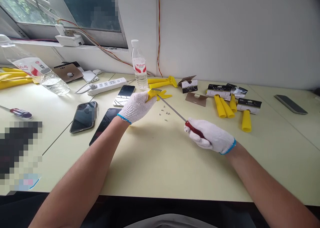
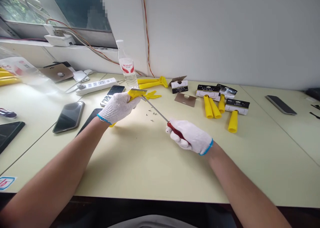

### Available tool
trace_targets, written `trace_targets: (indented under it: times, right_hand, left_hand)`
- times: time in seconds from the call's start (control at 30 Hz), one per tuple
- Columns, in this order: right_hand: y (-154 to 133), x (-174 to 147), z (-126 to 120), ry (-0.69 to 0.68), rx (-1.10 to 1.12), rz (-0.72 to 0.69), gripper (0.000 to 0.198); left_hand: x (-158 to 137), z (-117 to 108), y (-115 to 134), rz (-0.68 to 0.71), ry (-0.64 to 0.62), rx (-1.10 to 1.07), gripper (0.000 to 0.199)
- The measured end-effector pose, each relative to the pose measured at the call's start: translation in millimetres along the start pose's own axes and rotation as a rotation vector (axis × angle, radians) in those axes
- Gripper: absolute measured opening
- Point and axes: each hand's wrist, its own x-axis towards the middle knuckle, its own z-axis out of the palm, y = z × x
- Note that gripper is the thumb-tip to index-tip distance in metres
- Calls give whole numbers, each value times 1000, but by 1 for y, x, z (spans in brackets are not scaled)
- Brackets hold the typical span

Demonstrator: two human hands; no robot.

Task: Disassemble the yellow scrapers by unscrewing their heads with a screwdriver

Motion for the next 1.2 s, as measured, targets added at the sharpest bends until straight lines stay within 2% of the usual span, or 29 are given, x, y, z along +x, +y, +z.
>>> trace_targets:
  times: [0.1,0.13,0.17,0.2,0.23,0.3,0.37,0.4,0.43,0.5,0.53,0.63,0.7,0.73,0.77,0.8,0.9,0.93,0.97,1.0,1.03,1.13,1.2]
  right_hand:
    - [1,4,13,483,-401,-184,35]
    - [1,5,14,600,-482,-227,30]
    - [2,5,14,660,-527,-243,27]
    - [2,5,12,654,-534,-237,28]
    - [3,4,8,563,-472,-199,32]
    - [2,2,-1,192,-141,-32,45]
    - [1,0,-9,-171,253,131,49]
    - [0,0,-12,-278,401,180,47]
    - [-1,0,-12,-327,486,205,43]
    - [-1,0,-8,-279,429,164,41]
    - [-1,1,-5,-170,296,95,43]
    - [1,4,6,367,-273,-242,35]
    - [3,5,7,634,-510,-379,27]
    - [4,5,6,671,-535,-370,27]
    - [4,5,3,635,-500,-321,29]
    - [5,4,-1,537,-413,-240,34]
    - [4,4,-10,53,16,79,53]
    - [4,4,-11,-64,133,160,56]
    - [3,4,-10,-104,198,202,56]
    - [2,5,-8,-70,185,196,52]
    - [2,5,-5,27,97,144,46]
    - [-2,5,7,428,-349,-96,26]
    - [-5,3,11,569,-508,-143,23]
  left_hand:
    - [0,-1,0,-52,-23,4,46]
    - [0,-1,0,-64,-27,3,46]
    - [0,0,1,-67,-26,3,47]
    - [0,1,1,-59,-24,5,47]
    - [0,2,1,-43,-22,10,47]
    - [0,4,2,-13,-27,26,46]
    - [0,5,2,-9,-31,40,45]
    - [0,5,2,-16,-26,43,45]
    - [0,4,2,-27,-19,42,46]
    - [0,3,1,-54,-16,26,46]
    - [1,2,0,-66,-24,21,45]
    - [0,0,-1,-87,-46,-11,44]
    - [-1,-1,-1,-91,-43,-65,44]
    - [-1,-1,-1,-91,-40,-93,45]
    - [-2,0,-1,-90,-42,-114,46]
    - [-2,0,0,-86,-48,-122,46]
    - [-2,0,2,-78,-79,-101,45]
    - [-2,0,3,-81,-87,-88,44]
    - [-2,0,3,-88,-88,-74,44]
    - [-3,-1,4,-95,-89,-62,44]
    - [-3,-2,5,-97,-93,-54,43]
    - [-5,-3,8,-84,-100,-44,44]
    - [-6,-2,9,-64,-95,-72,44]
